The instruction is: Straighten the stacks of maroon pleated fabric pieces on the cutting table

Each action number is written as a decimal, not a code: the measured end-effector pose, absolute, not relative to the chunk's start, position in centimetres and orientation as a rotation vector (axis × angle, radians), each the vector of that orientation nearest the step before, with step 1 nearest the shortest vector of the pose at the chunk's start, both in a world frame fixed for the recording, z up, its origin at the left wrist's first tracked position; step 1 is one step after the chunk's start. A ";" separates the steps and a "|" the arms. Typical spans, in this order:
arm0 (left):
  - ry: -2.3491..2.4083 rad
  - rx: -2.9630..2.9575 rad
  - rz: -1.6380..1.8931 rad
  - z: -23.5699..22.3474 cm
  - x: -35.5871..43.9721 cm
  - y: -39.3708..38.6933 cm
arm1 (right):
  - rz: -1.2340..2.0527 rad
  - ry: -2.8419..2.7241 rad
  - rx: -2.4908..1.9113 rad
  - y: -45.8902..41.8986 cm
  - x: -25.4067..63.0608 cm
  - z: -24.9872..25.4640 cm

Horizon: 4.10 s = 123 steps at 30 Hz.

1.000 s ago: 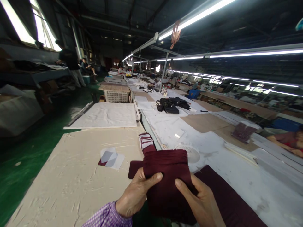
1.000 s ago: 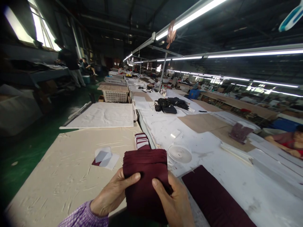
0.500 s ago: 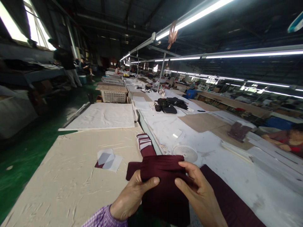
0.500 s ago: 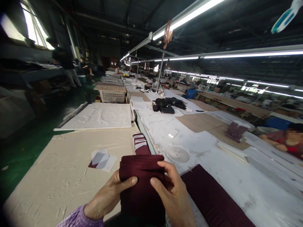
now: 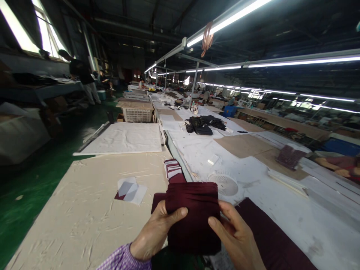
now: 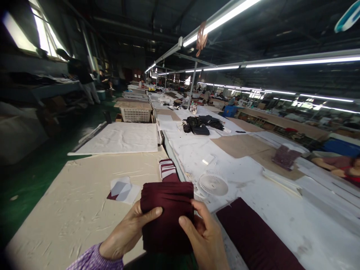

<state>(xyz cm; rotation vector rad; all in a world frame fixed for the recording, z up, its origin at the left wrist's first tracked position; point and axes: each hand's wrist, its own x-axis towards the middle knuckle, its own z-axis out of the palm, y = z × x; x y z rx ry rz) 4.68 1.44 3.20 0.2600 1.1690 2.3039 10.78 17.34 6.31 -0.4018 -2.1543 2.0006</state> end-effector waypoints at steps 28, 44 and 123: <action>1.160 0.269 2.258 3.3 3.8 1.2 | 1.909 -2.186 -0.396 17.6 8.9 6.4; 1.183 0.222 2.303 3.0 3.5 1.3 | 1.850 -2.323 -0.395 16.8 8.9 5.3; 1.188 0.379 2.221 2.4 4.2 -0.8 | 2.007 -2.103 -0.412 15.9 9.3 6.8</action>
